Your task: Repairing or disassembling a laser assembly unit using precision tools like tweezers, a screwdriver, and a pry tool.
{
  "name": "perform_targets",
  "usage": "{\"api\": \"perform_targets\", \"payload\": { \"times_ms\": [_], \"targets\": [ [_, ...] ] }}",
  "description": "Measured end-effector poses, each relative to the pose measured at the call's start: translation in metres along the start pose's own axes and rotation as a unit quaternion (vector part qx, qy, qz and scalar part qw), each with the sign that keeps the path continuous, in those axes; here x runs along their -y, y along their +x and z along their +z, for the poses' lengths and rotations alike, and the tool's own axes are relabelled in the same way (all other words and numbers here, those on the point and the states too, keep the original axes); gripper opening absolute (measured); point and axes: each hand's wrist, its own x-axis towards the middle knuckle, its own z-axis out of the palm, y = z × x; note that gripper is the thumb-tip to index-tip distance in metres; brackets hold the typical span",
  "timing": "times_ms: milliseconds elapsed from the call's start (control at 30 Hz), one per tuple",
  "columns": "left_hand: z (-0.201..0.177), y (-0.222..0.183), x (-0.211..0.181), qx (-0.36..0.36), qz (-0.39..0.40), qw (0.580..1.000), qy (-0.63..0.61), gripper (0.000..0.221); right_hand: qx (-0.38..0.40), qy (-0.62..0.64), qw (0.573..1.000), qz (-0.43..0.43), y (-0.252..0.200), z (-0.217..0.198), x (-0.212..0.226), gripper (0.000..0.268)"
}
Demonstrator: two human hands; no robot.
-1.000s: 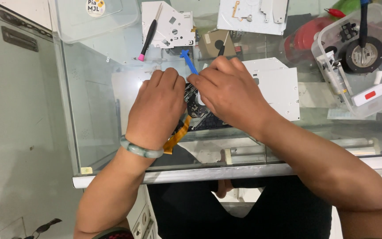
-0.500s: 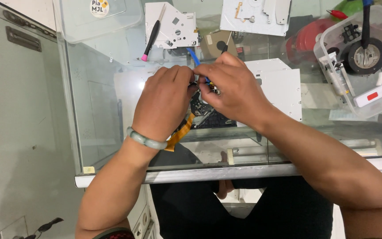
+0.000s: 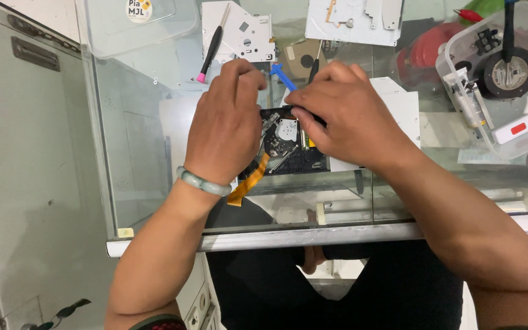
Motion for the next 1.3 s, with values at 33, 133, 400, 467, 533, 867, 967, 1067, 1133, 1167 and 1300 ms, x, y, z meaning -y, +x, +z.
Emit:
{"api": "perform_targets", "payload": {
  "times_ms": [33,133,400,467,533,867,967,1067,1133,1167,1300],
  "targets": [
    [-0.002,0.0,-0.002,0.0,0.0,1.0,0.0,0.034,0.0,0.001,1.0,0.0,-0.001,-0.001,-0.001,0.013],
    [-0.005,0.002,-0.008,0.041,0.008,0.999,0.017,0.026,-0.027,-0.036,0.999,0.009,-0.005,-0.005,-0.006,0.014],
    [0.004,0.001,-0.009,0.046,0.039,0.996,0.071,0.025,-0.002,-0.032,0.999,0.031,-0.014,-0.005,-0.015,0.022],
    [0.004,0.002,-0.011,0.038,0.049,0.996,0.065,0.023,-0.002,-0.029,0.999,0.036,-0.015,-0.005,-0.016,0.021],
    [0.002,0.005,-0.014,0.03,0.057,0.996,0.059,0.022,0.0,-0.024,0.999,0.041,-0.016,-0.005,-0.016,0.02],
    [0.009,0.004,-0.017,0.036,0.095,0.992,0.08,0.009,0.01,-0.005,0.999,0.043,-0.013,-0.009,-0.013,0.023],
    [0.01,0.004,-0.016,0.051,0.094,0.991,0.08,0.009,0.023,-0.004,0.999,0.045,-0.014,-0.01,-0.013,0.024],
    [0.01,0.009,-0.016,0.078,0.089,0.992,0.044,0.011,0.026,-0.005,0.999,0.041,-0.013,-0.012,-0.013,0.022],
    [0.01,0.012,-0.015,0.096,0.082,0.992,0.015,0.011,0.023,-0.005,0.999,0.036,-0.013,-0.013,-0.012,0.021],
    [0.011,0.014,-0.015,0.105,0.079,0.991,0.009,0.013,0.026,-0.002,0.999,0.032,-0.013,-0.014,-0.012,0.023],
    [0.015,0.019,-0.015,0.143,0.072,0.986,0.046,0.016,0.05,0.009,0.998,0.033,-0.014,-0.016,-0.016,0.026]
  ]
}}
